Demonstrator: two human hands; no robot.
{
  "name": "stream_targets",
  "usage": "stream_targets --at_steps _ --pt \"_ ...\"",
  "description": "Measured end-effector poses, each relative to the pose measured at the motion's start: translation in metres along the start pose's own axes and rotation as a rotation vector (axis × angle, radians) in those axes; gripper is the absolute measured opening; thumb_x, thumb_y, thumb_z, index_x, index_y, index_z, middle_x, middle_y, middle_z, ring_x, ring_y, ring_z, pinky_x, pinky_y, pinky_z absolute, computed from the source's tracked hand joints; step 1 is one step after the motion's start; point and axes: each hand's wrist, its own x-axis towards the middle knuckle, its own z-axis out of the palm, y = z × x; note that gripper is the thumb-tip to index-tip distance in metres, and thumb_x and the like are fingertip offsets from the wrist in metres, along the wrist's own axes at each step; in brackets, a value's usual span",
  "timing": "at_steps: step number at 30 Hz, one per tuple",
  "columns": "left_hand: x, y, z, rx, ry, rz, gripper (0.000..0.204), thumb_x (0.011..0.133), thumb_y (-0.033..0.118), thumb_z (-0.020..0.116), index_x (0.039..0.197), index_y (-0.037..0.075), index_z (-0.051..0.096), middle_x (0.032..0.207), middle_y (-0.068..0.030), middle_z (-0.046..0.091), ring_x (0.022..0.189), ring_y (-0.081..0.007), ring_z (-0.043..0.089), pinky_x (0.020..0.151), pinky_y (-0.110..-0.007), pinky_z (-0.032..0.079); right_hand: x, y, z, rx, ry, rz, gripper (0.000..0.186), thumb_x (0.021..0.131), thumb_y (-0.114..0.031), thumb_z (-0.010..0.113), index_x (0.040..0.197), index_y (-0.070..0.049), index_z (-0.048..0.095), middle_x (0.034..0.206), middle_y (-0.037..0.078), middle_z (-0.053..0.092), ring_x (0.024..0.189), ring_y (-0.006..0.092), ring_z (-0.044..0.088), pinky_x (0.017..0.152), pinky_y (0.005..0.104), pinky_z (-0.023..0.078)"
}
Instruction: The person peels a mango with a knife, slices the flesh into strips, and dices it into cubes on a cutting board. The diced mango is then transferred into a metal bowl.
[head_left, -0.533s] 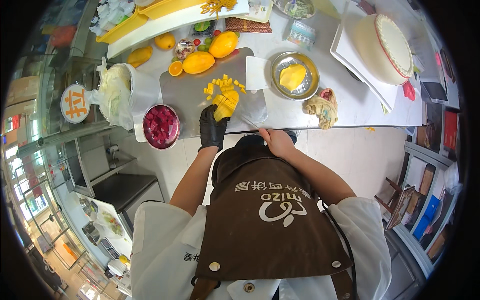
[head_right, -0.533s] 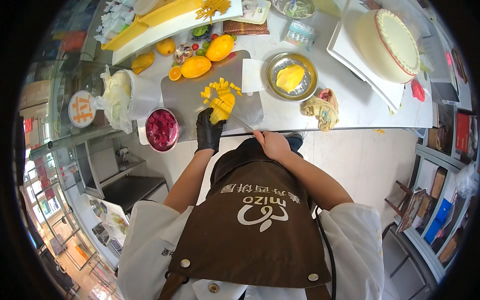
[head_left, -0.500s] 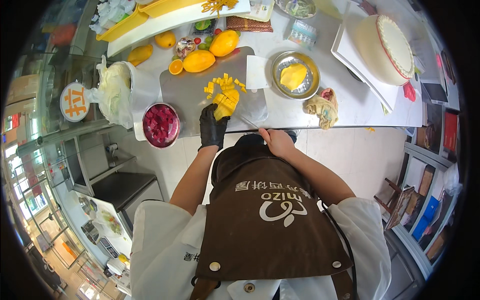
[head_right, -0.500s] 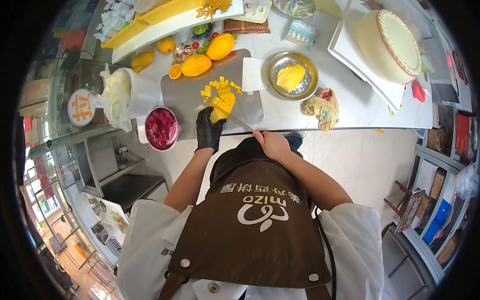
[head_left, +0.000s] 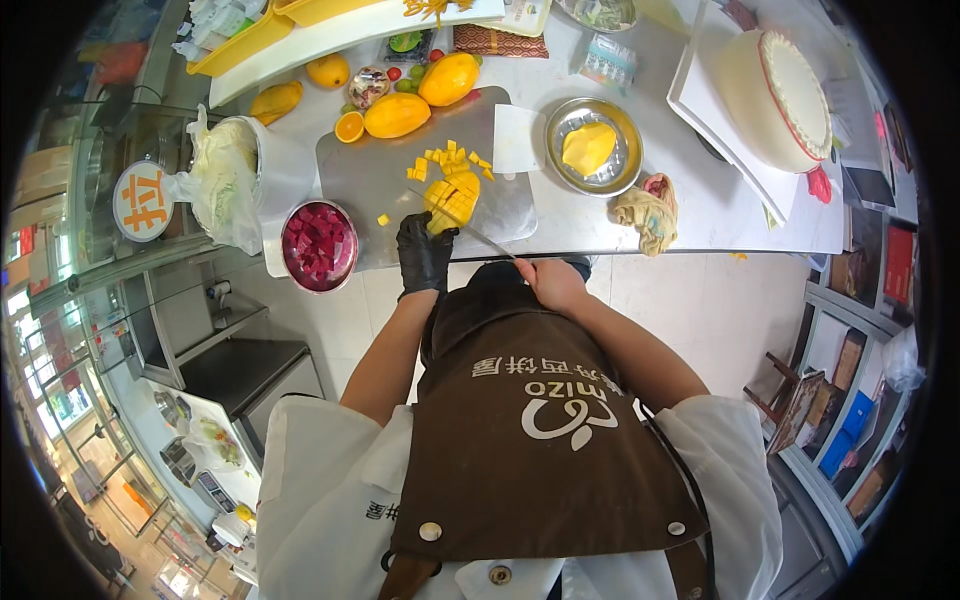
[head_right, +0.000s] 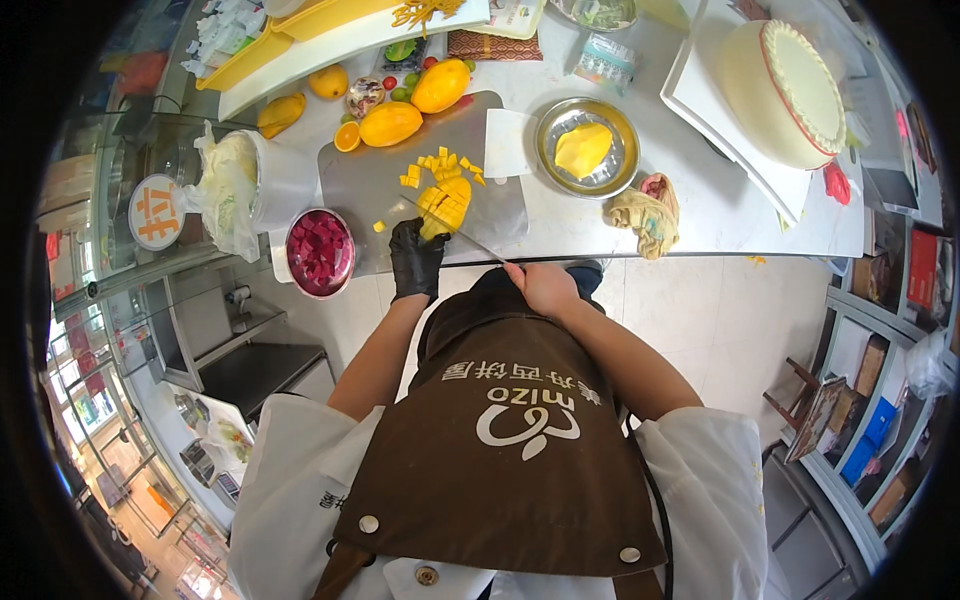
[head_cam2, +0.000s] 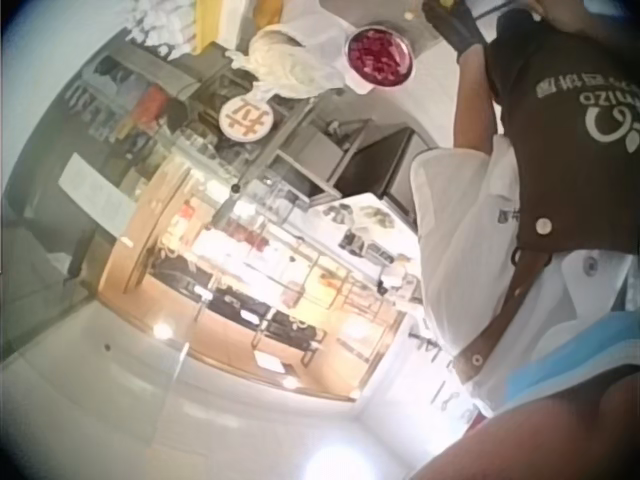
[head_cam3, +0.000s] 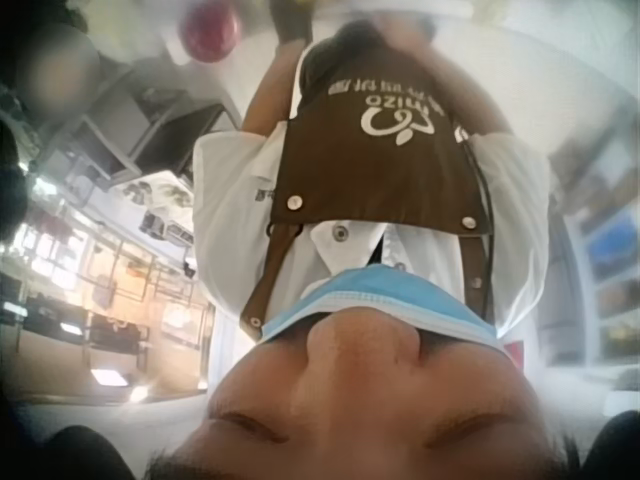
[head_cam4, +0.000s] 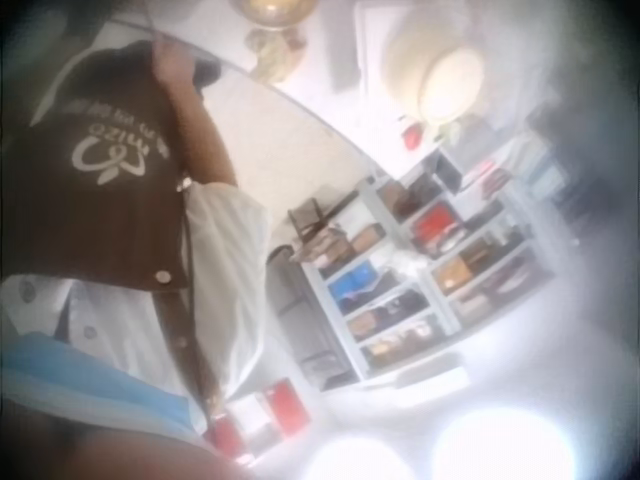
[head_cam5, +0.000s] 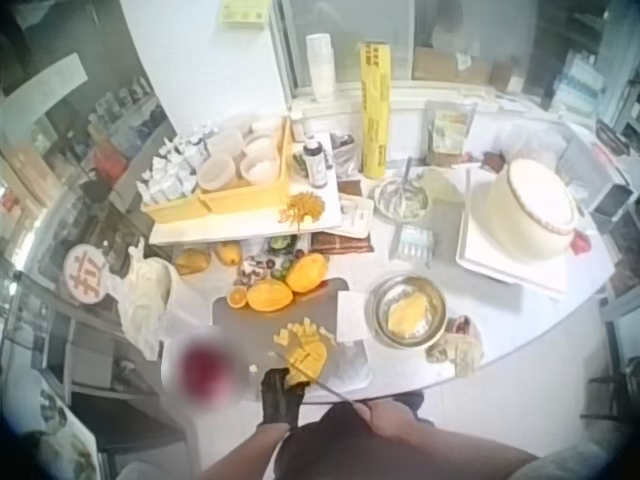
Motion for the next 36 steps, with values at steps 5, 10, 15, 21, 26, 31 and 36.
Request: stream_targets --at_steps 5,10,15,21,26,31,36 --pt "0.003 -0.007 0.0 -0.007 0.045 -0.081 0.044 0.078 0.011 0.082 0.115 0.004 0.057 0.111 -0.0188 0.063 0.105 -0.0378 0.061 0.091 -0.046 0.051 0.01 -0.006 0.003 0.031 0.07 -0.039 0.075 0.107 -0.06 0.032 0.095 0.001 0.074 0.099 0.027 0.072 0.099 0.0448 0.068 0.089 0.053 0.053" --pt "0.006 0.0 -0.009 -0.051 0.01 -0.088 0.041 0.078 0.008 0.083 0.11 0.004 0.058 0.105 -0.0184 0.066 0.099 -0.0372 0.064 0.087 -0.045 0.053 0.001 -0.018 -0.014 -0.051 0.004 -0.017 0.075 0.107 -0.06 0.032 0.096 0.001 0.074 0.099 0.027 0.072 0.1 0.0449 0.068 0.09 0.0528 0.053" --pt "0.005 0.001 -0.007 -0.056 0.012 -0.031 0.04 0.076 0.007 0.084 0.108 0.005 0.06 0.104 -0.018 0.066 0.099 -0.0379 0.064 0.088 -0.045 0.053 0.014 -0.007 0.008 -0.052 -0.001 0.01 0.075 0.107 -0.06 0.032 0.093 0.001 0.073 0.098 0.027 0.072 0.099 0.0461 0.068 0.09 0.0535 0.052" --pt "0.004 0.003 -0.007 0.009 0.08 -0.008 0.035 0.078 0.008 0.082 0.106 0.005 0.061 0.104 -0.0172 0.066 0.102 -0.0369 0.063 0.088 -0.046 0.053 0.006 -0.013 -0.005 0.008 0.0 -0.007 0.076 0.106 -0.062 0.032 0.095 0.001 0.074 0.101 0.027 0.073 0.101 0.0443 0.069 0.09 0.0531 0.053" --pt "0.001 0.002 -0.011 0.026 0.071 -0.001 0.032 0.078 0.006 0.08 0.104 0.006 0.061 0.102 -0.0161 0.066 0.097 -0.0369 0.064 0.087 -0.046 0.053 -0.002 -0.011 -0.008 -0.046 -0.022 -0.023 0.074 0.106 -0.061 0.034 0.096 0.0 0.074 0.103 0.027 0.072 0.101 0.0441 0.068 0.088 0.0533 0.053" --pt "0.003 -0.001 -0.014 0.022 0.026 0.128 0.026 0.079 0.005 0.078 0.1 0.006 0.062 0.097 -0.0157 0.067 0.091 -0.0373 0.065 0.082 -0.046 0.054 0.011 0.001 0.014 -0.051 -0.029 0.018 0.072 0.108 -0.058 0.033 0.094 0.0 0.074 0.099 0.027 0.072 0.099 0.046 0.067 0.089 0.0538 0.051" --pt "0.005 0.005 -0.022 0.101 0.011 0.13 0.019 0.08 0.005 0.076 0.094 0.006 0.064 0.091 -0.016 0.068 0.089 -0.0372 0.066 0.079 -0.046 0.054 0.01 -0.013 -0.004 -0.002 -0.01 -0.02 0.074 0.106 -0.062 0.034 0.099 0.0 0.074 0.102 0.027 0.072 0.1 0.0441 0.069 0.088 0.0526 0.054"
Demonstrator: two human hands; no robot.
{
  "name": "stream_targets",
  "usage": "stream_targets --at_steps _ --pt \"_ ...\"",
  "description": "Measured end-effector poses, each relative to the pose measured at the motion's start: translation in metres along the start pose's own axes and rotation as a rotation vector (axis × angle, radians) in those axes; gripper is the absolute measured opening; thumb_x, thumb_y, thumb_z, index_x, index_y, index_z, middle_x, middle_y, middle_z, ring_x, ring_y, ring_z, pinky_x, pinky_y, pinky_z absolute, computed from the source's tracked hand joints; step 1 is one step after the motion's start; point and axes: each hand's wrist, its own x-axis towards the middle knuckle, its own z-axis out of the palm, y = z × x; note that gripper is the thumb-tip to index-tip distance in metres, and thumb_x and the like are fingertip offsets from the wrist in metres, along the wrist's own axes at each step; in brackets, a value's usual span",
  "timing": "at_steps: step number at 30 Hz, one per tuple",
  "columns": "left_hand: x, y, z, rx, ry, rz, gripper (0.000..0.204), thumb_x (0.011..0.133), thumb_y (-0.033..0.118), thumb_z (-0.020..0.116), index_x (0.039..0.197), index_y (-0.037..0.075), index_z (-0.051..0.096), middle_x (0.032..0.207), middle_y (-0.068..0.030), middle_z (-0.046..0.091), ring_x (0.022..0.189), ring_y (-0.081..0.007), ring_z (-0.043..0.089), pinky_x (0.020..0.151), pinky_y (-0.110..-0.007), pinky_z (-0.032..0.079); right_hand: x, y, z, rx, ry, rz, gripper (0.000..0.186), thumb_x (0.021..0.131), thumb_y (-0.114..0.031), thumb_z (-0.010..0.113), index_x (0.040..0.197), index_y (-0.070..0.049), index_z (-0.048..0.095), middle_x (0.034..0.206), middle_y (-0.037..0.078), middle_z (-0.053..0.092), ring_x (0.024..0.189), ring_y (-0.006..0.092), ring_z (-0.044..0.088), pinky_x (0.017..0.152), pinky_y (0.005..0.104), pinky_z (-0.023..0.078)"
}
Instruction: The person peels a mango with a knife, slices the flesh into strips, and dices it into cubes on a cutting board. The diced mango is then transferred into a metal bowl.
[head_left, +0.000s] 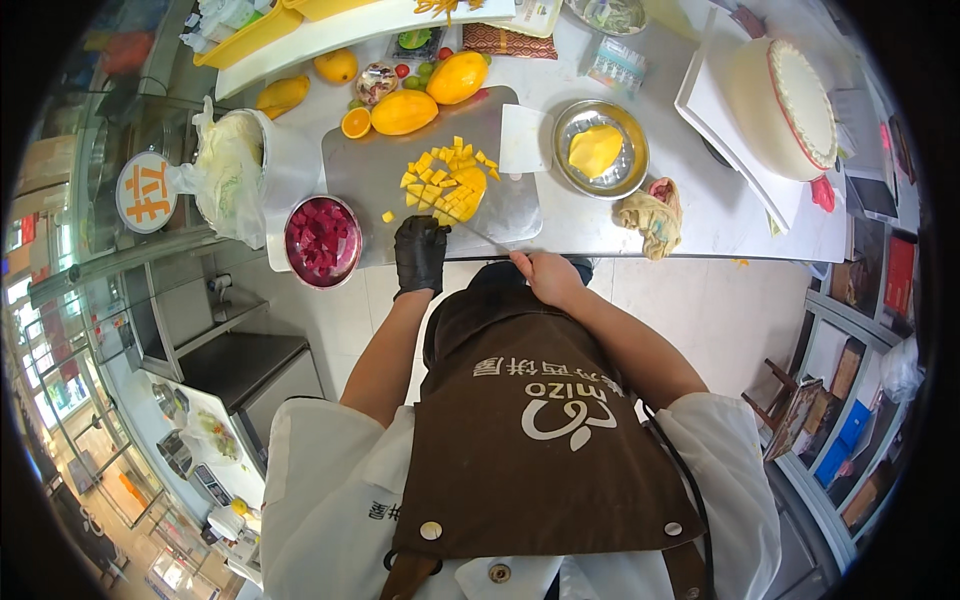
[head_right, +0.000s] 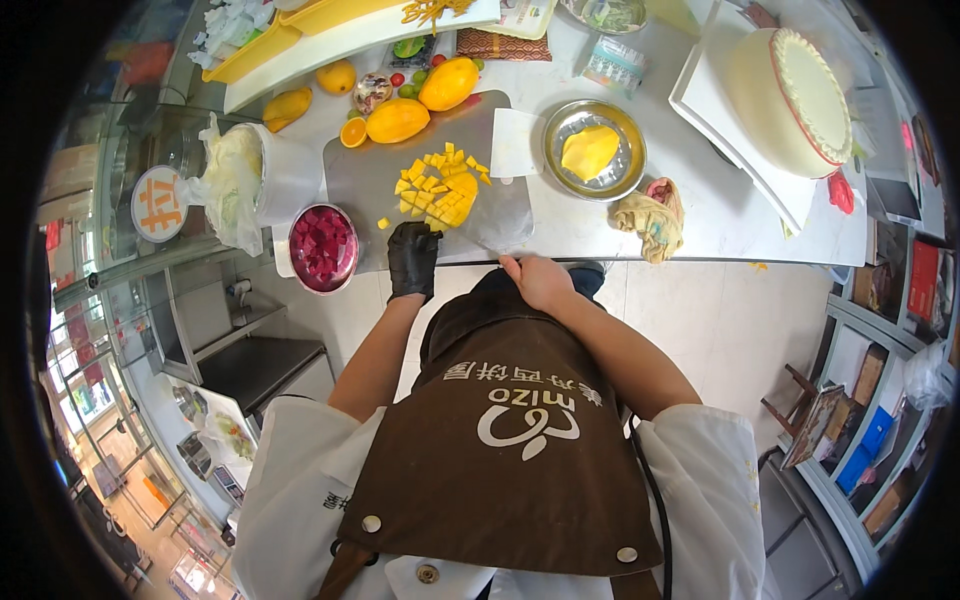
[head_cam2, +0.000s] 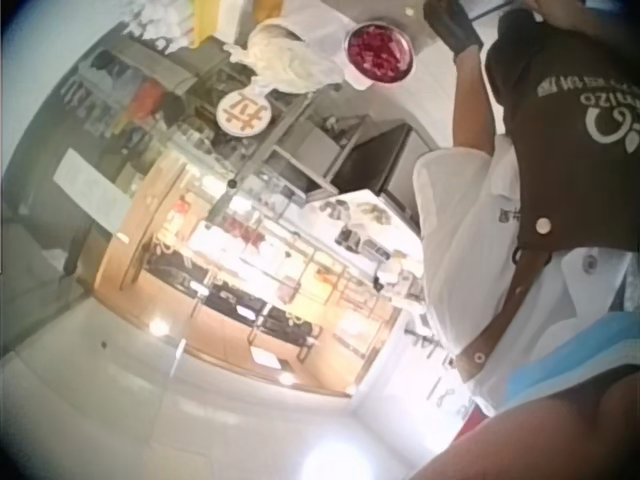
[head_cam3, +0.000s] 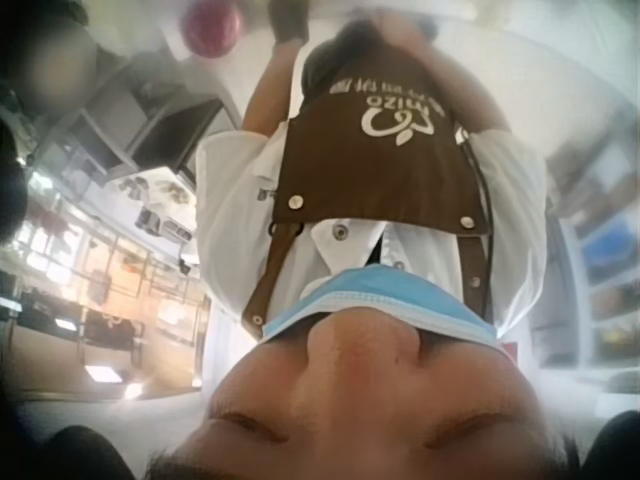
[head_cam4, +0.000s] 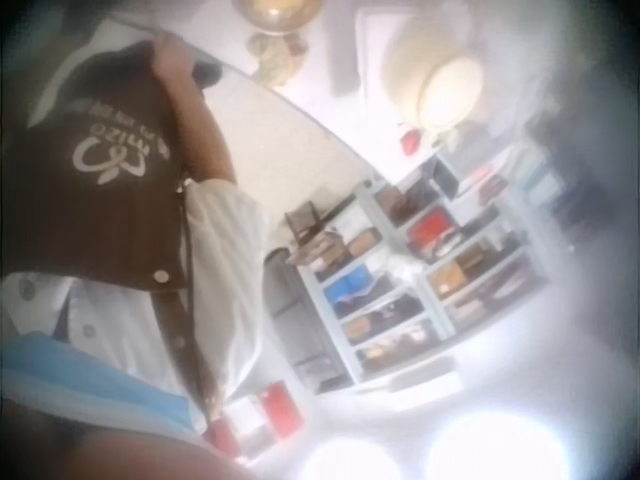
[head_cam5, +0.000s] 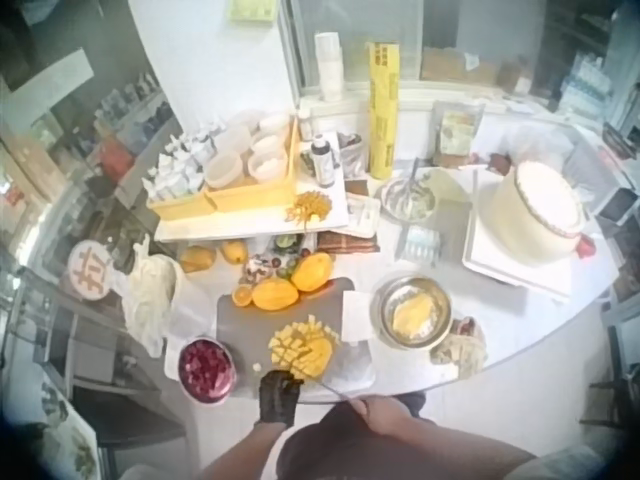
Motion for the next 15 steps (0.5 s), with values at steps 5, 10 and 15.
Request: stream_targets --at_steps 5,10,15 --pt "0.0 -0.005 0.004 -0.046 -0.028 0.015 0.013 0.081 0.001 0.071 0.091 0.006 0.065 0.087 -0.0145 0.067 0.083 -0.0346 0.065 0.076 -0.043 0.053 -0.007 0.001 -0.004 -0.08 -0.015 -0.015 0.075 0.106 -0.062 0.033 0.096 0.0 0.074 0.1 0.025 0.073 0.097 0.0438 0.069 0.089 0.0525 0.054" --pt "-0.003 -0.004 0.007 -0.145 -0.021 -0.038 0.013 0.081 0.0 0.071 0.091 0.007 0.065 0.087 -0.0138 0.067 0.083 -0.0331 0.066 0.077 -0.042 0.053 0.002 0.005 0.011 -0.087 -0.049 0.006 0.074 0.107 -0.06 0.033 0.095 0.0 0.074 0.1 0.026 0.072 0.099 0.0448 0.068 0.089 0.0533 0.053" --pt "0.002 -0.001 0.001 -0.021 -0.05 0.064 0.011 0.082 0.005 0.073 0.091 0.008 0.067 0.091 -0.0138 0.07 0.087 -0.0355 0.067 0.08 -0.044 0.054 0.011 -0.003 0.015 -0.015 0.0 -0.01 0.076 0.107 -0.061 0.033 0.096 0.002 0.074 0.104 0.028 0.071 0.102 0.0459 0.067 0.092 0.0532 0.052"
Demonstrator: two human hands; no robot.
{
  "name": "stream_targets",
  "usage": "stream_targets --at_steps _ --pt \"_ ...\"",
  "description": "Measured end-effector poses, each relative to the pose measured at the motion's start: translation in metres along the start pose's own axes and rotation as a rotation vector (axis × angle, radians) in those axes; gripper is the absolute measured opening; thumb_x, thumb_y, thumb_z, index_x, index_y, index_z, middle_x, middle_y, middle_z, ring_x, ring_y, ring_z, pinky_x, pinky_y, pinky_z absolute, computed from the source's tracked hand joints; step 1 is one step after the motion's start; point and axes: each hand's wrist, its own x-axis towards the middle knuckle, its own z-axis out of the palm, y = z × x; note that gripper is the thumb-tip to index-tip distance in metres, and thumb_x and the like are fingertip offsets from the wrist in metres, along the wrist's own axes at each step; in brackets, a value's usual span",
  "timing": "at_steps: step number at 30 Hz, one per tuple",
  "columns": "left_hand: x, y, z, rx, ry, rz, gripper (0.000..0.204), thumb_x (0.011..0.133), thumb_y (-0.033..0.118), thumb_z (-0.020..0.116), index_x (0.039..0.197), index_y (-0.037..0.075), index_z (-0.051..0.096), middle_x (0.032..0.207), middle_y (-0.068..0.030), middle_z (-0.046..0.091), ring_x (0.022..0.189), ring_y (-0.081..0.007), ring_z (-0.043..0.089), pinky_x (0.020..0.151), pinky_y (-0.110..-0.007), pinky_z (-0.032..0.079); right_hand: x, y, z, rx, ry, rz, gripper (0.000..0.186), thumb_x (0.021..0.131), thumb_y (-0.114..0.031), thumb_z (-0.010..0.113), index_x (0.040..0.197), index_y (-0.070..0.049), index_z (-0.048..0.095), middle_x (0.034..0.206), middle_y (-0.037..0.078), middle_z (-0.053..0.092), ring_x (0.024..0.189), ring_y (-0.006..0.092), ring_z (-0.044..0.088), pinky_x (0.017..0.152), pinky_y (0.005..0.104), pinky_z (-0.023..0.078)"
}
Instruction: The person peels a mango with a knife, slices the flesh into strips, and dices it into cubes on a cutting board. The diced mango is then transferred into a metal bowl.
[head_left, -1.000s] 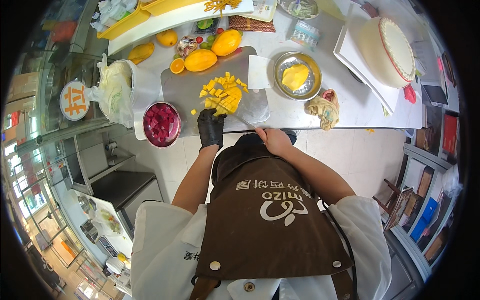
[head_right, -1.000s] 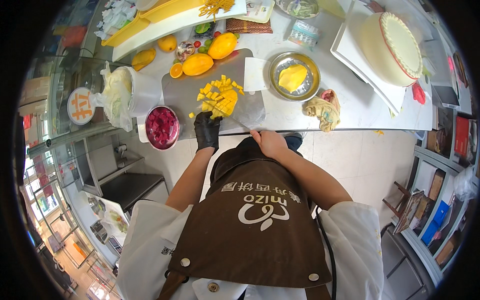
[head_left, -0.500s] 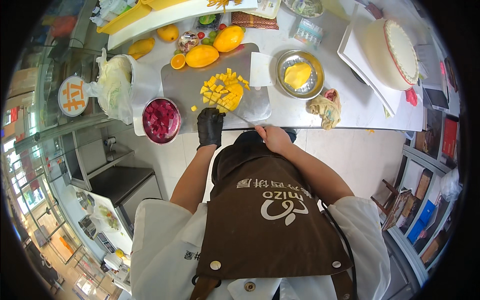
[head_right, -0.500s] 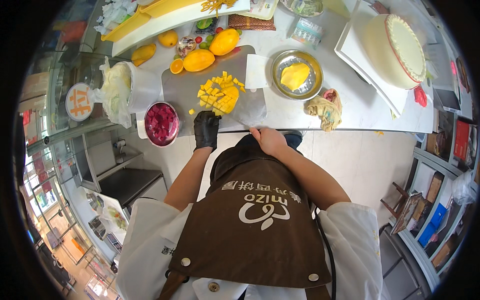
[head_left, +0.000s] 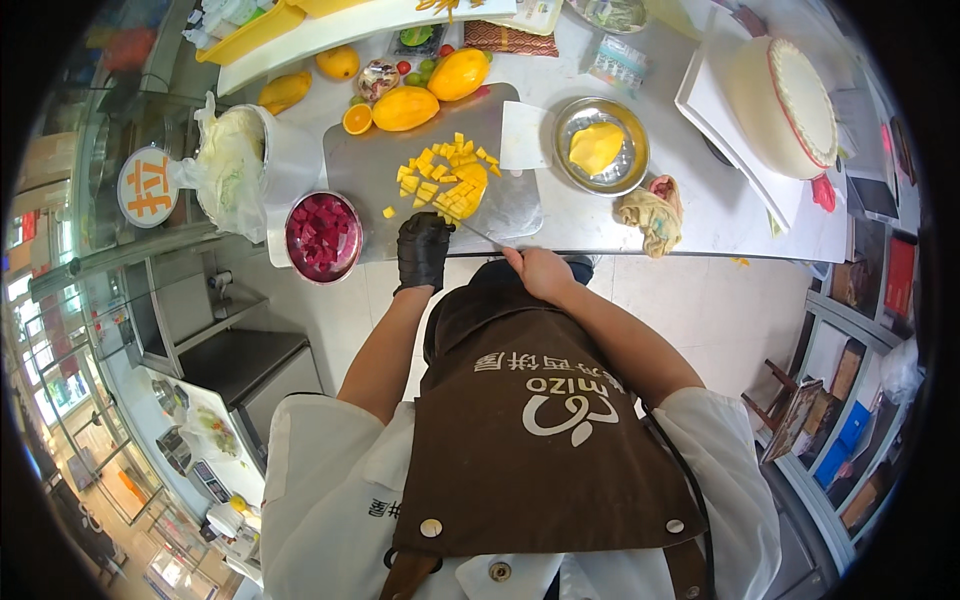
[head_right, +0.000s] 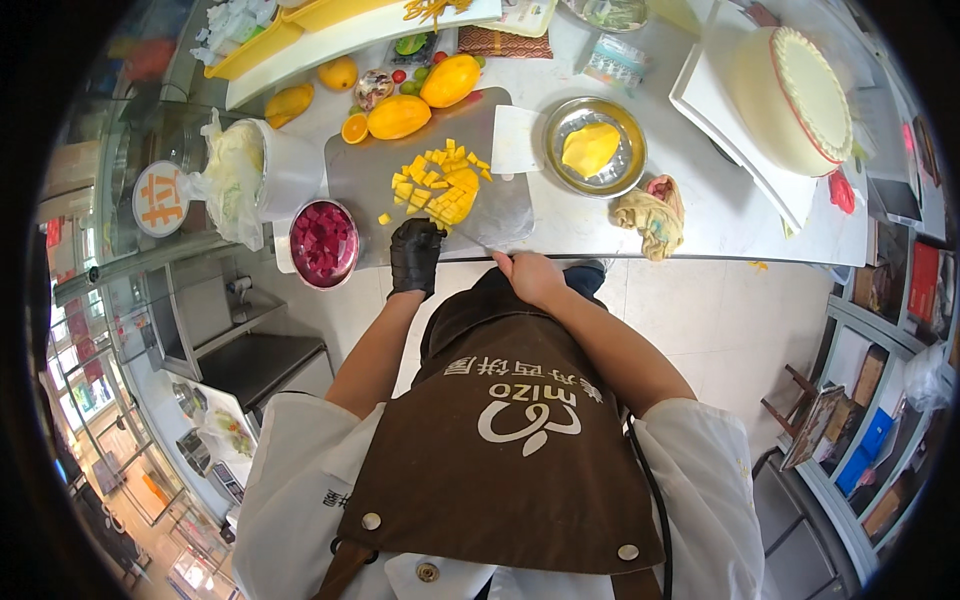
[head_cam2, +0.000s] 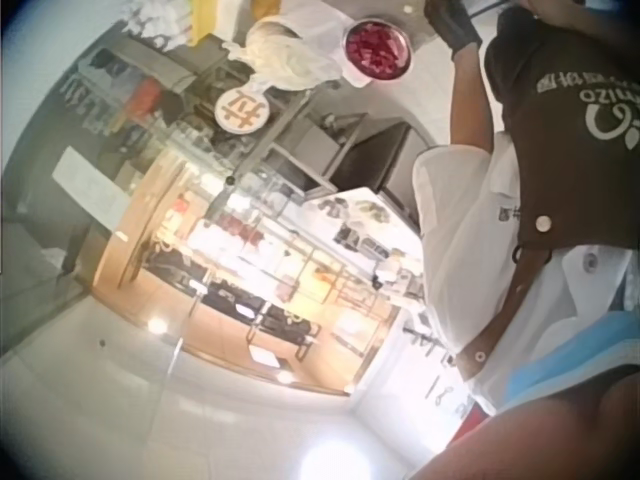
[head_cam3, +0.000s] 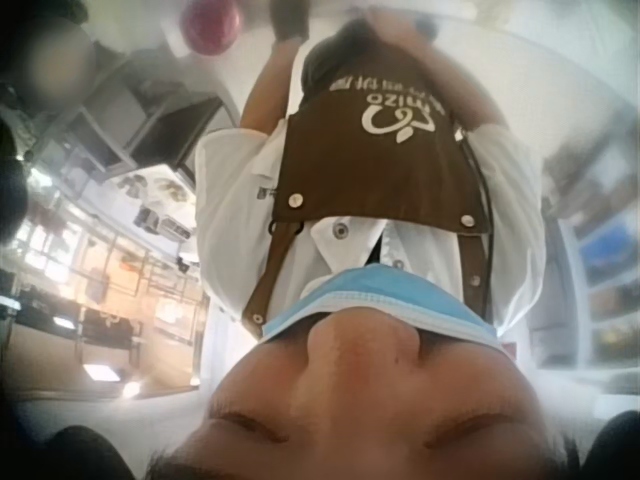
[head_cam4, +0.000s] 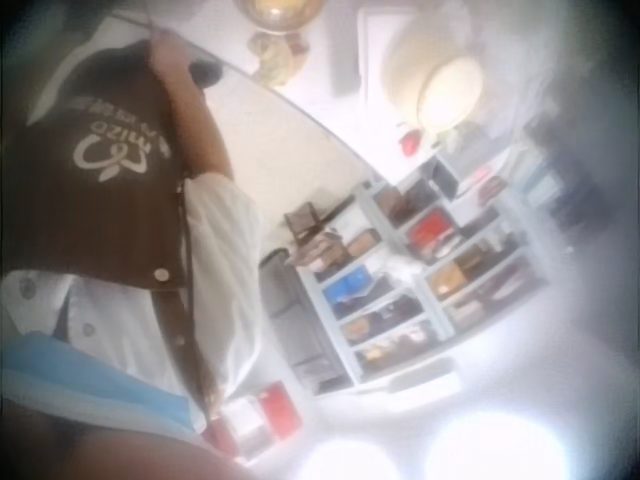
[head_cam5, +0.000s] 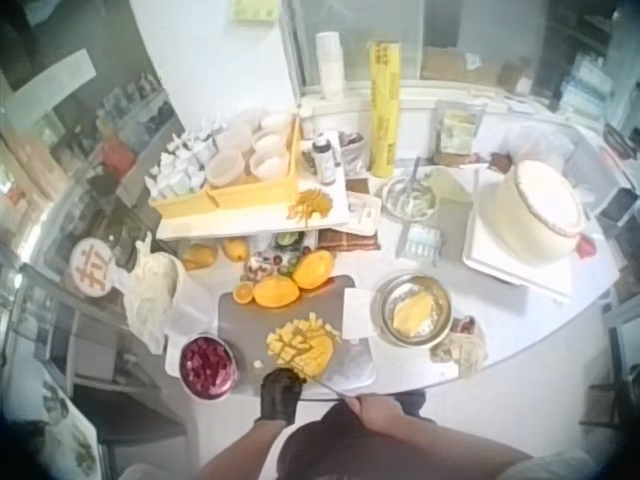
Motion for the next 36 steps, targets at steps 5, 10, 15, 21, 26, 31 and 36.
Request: stream_targets --at_steps 5,10,15,21,26,31,36 --pt "0.016 -0.005 -0.01 0.206 0.024 -0.055 0.009 0.084 0.017 0.072 0.088 0.009 0.072 0.092 -0.0133 0.071 0.089 -0.0368 0.067 0.079 -0.048 0.054 0.003 0.007 0.007 0.152 -0.018 -0.04 0.077 0.107 -0.061 0.033 0.099 0.004 0.073 0.104 0.031 0.07 0.103 0.0468 0.066 0.093 0.0532 0.051" --pt "0.032 -0.02 -0.027 0.281 0.213 -0.06 0.031 0.081 0.014 0.076 0.11 0.009 0.072 0.112 -0.0173 0.069 0.105 -0.0366 0.066 0.092 -0.045 0.054 -0.026 -0.003 -0.033 0.19 0.014 -0.029 0.075 0.107 -0.06 0.035 0.104 0.004 0.073 0.101 0.031 0.07 0.103 0.0479 0.066 0.093 0.0525 0.051" --pt "0.039 -0.016 -0.026 0.232 -0.012 -0.462 0.048 0.078 0.012 0.078 0.125 0.006 0.066 0.122 -0.0225 0.064 0.114 -0.0393 0.062 0.099 -0.045 0.051 -0.028 0.001 -0.036 0.28 0.076 -0.019 0.07 0.107 -0.058 0.038 0.106 0.003 0.072 0.101 0.031 0.07 0.102 0.0489 0.065 0.091 0.0508 0.051" --pt "0.056 -0.041 0.003 -0.304 -0.006 -0.58 0.036 0.087 0.01 0.075 0.121 0.003 0.067 0.12 -0.021 0.066 0.112 -0.0365 0.065 0.098 -0.043 0.052 0.0 -0.015 -0.036 0.313 0.059 -0.037 0.07 0.107 -0.058 0.038 0.111 0.003 0.071 0.103 0.032 0.07 0.104 0.0486 0.065 0.092 0.0496 0.051" --pt "0.059 0.015 -0.017 -0.15 0.136 -0.148 0.036 0.083 0.019 0.08 0.114 0.004 0.069 0.113 -0.0194 0.068 0.11 -0.0374 0.065 0.098 -0.045 0.052 0.011 -0.015 -0.039 0.383 0.035 -0.013 0.073 0.107 -0.059 0.038 0.115 0.005 0.07 0.104 0.033 0.069 0.106 0.0488 0.065 0.094 0.0491 0.05" --pt "0.067 0.044 -0.015 0.011 0.054 -0.182 0.031 0.08 0.023 0.082 0.103 0.005 0.071 0.107 -0.018 0.069 0.101 -0.0383 0.066 0.092 -0.048 0.052 0.019 -0.02 -0.03 0.42 -0.052 -0.031 0.079 0.106 -0.062 0.036 0.112 0.009 0.069 0.105 0.035 0.069 0.108 0.0492 0.064 0.096 0.0485 0.048" --pt "0.08 0.024 -0.01 0.136 0.052 -0.382 0.022 0.082 0.014 0.073 0.103 0.006 0.073 0.106 -0.0175 0.07 0.101 -0.0383 0.066 0.092 -0.048 0.052 0.005 -0.013 -0.044 0.457 -0.079 0.01 0.08 0.105 -0.064 0.037 0.105 0.009 0.07 0.095 0.03 0.07 0.099 0.0432 0.067 0.092 0.0455 0.05"
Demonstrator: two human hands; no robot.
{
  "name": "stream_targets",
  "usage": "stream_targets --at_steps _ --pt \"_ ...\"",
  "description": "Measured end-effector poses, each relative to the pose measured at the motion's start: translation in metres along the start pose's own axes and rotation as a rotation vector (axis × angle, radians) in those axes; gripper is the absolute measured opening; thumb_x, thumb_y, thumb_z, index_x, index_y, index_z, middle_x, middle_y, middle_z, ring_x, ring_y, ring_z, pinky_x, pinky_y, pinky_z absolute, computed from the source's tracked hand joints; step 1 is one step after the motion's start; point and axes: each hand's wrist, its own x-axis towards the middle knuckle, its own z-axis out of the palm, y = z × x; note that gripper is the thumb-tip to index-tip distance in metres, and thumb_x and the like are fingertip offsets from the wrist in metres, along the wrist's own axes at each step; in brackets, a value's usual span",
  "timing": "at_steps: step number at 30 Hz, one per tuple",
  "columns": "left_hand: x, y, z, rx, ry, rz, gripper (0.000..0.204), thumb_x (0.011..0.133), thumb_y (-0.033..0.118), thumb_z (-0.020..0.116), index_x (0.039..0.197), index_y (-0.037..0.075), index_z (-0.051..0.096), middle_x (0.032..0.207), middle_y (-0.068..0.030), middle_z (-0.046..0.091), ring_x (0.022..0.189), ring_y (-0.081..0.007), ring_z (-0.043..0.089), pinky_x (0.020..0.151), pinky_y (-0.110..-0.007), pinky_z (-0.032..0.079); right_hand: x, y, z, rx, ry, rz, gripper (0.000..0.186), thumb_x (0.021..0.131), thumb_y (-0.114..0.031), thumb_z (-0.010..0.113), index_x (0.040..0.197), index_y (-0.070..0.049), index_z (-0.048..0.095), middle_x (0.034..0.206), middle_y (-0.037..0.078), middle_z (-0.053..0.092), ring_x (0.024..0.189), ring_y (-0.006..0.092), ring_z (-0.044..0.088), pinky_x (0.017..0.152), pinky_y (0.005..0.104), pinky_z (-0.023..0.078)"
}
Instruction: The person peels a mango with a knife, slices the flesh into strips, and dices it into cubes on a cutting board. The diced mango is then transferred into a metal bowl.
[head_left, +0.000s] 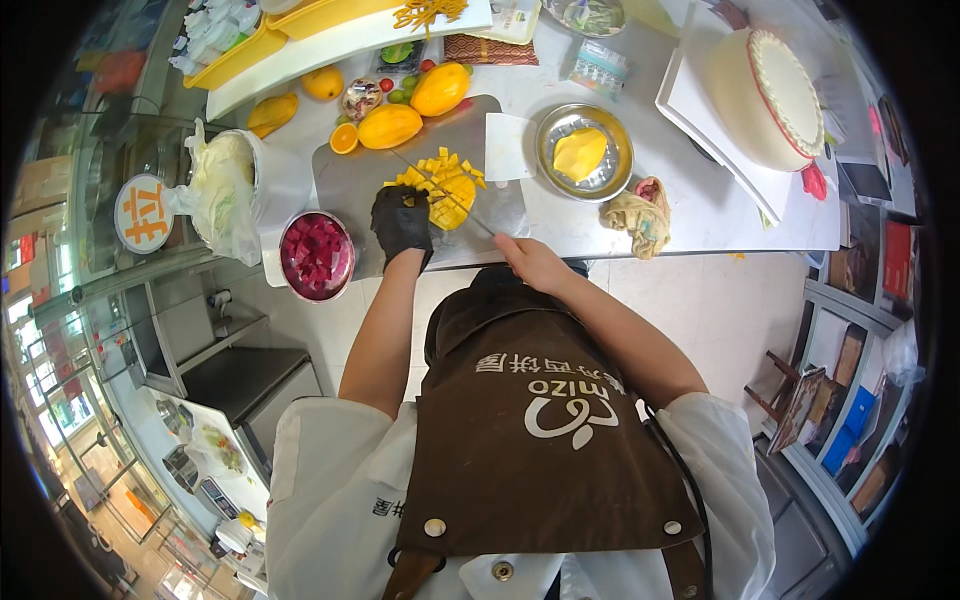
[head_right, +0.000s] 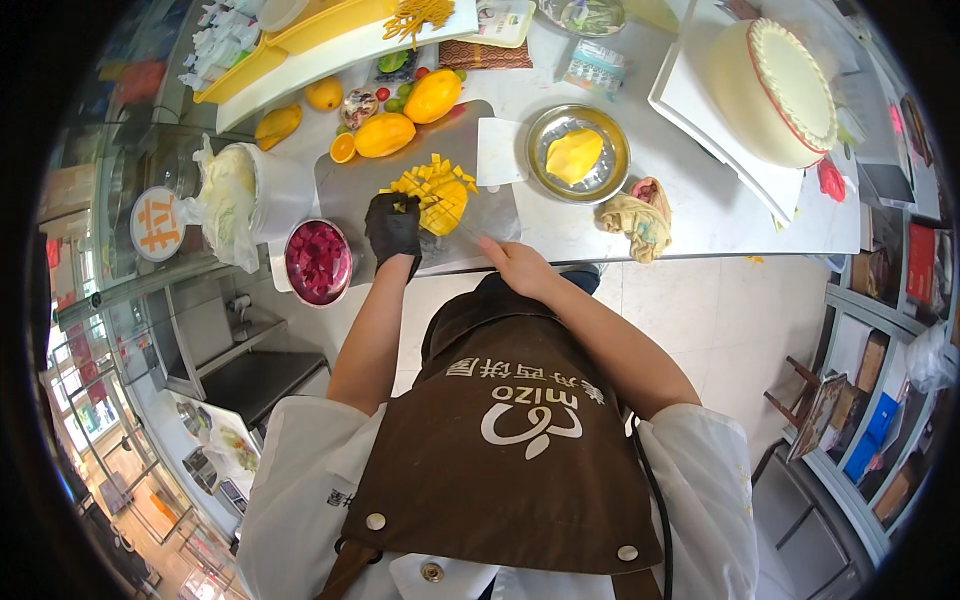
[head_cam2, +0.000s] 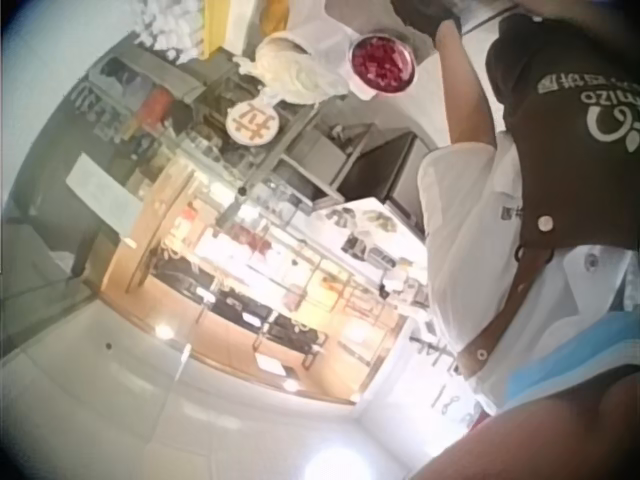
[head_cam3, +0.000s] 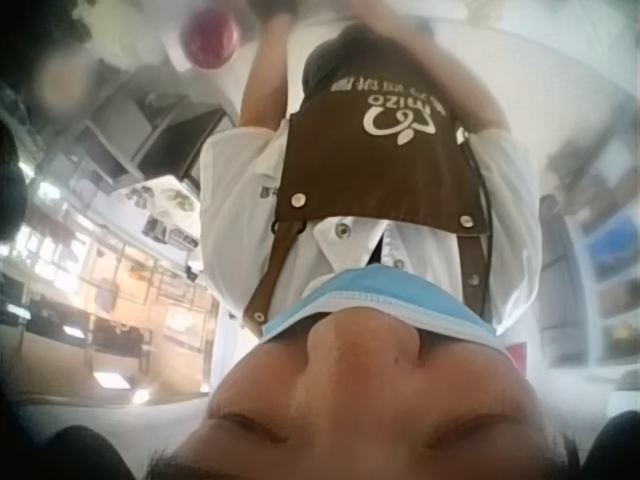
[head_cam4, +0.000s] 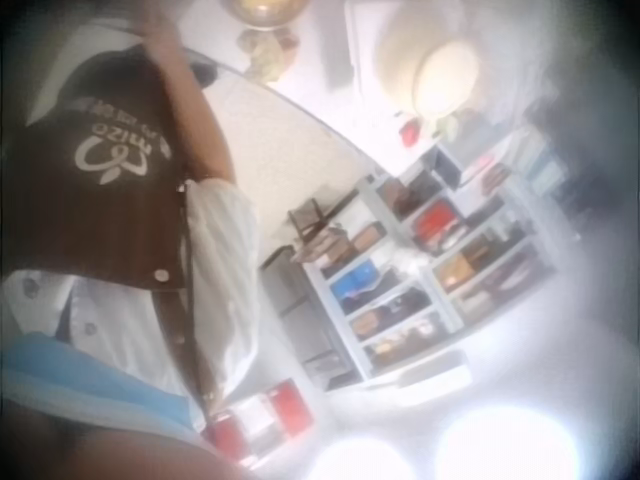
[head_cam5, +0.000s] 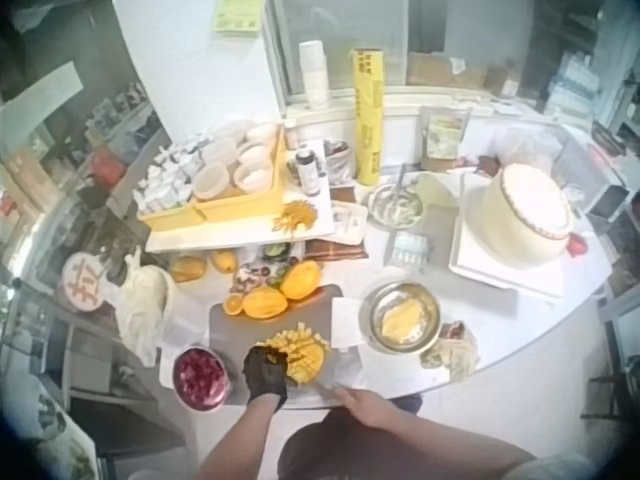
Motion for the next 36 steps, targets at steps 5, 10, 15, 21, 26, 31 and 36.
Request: stream_targets --at_steps 5,10,15,21,26,31,36 --pt "0.004 0.016 -0.002 -0.126 0.044 0.276 0.028 0.081 0.008 0.069 0.109 0.008 0.07 0.118 -0.0184 0.067 0.112 -0.0383 0.063 0.1 -0.046 0.05 -0.037 0.027 -0.039 0.156 0.105 0.078 0.075 0.105 -0.063 0.04 0.09 0.006 0.066 0.075 0.012 0.063 0.075 0.0232 0.061 0.077 0.0378 0.05" --pt "-0.009 0.126 0.039 -0.227 -0.303 0.568 0.052 0.081 0.014 0.076 0.132 0.013 0.062 0.133 -0.0172 0.063 0.123 -0.0376 0.059 0.109 -0.046 0.046 -0.084 0.075 -0.069 0.287 0.328 0.098 0.067 0.107 -0.061 0.039 0.076 -0.004 0.056 0.067 0.004 0.053 0.063 0.0165 0.049 0.063 0.0338 0.043" --pt "-0.009 0.232 0.112 0.108 -0.645 0.481 0.088 0.079 0.039 0.082 0.154 0.012 0.044 0.147 -0.0214 0.054 0.135 -0.0367 0.053 0.112 -0.045 0.044 -0.129 0.111 -0.084 0.391 0.442 0.134 0.062 0.109 -0.056 0.041 0.076 -0.005 0.055 0.068 0.002 0.052 0.064 0.0141 0.047 0.062 0.0318 0.042" --pt "-0.008 0.281 0.171 0.643 -0.664 0.424 0.081 0.091 0.031 0.068 0.162 0.029 0.029 0.146 -0.0162 0.046 0.132 -0.0384 0.051 0.096 -0.051 0.055 -0.168 0.15 -0.102 0.35 0.499 0.097 0.059 0.11 -0.055 0.041 0.078 -0.007 0.054 0.068 -0.001 0.048 0.064 0.0106 0.044 0.06 0.0292 0.039" --pt "0.004 0.27 0.192 0.486 -0.542 0.465 0.056 0.094 0.014 0.06 0.149 0.021 0.049 0.142 -0.0211 0.051 0.124 -0.0395 0.058 0.099 -0.052 0.054 -0.171 0.177 -0.138 0.273 0.478 0.126 0.062 0.109 -0.055 0.042 0.084 0.0 0.06 0.07 0.006 0.055 0.068 0.0168 0.052 0.066 0.0346 0.045" --pt "0.005 0.256 0.158 0.133 -0.416 0.362 0.055 0.088 0.004 0.06 0.143 0.011 0.056 0.139 -0.0218 0.06 0.128 -0.0398 0.057 0.111 -0.048 0.045 -0.168 0.198 -0.174 0.231 0.431 0.086 0.063 0.109 -0.055 0.042 0.086 0.001 0.06 0.07 0.006 0.055 0.068 0.0173 0.052 0.066 0.0347 0.045" --pt "0.006 0.23 0.155 0.059 -0.312 0.081 0.052 0.09 0.006 0.058 0.142 0.009 0.056 0.135 -0.0226 0.063 0.126 -0.0388 0.059 0.109 -0.046 0.047 -0.146 0.199 -0.192 0.27 0.286 0.034 0.062 0.108 -0.059 0.041 0.085 -0.003 0.058 0.069 0.001 0.05 0.065 0.0123 0.047 0.062 0.0304 0.043"
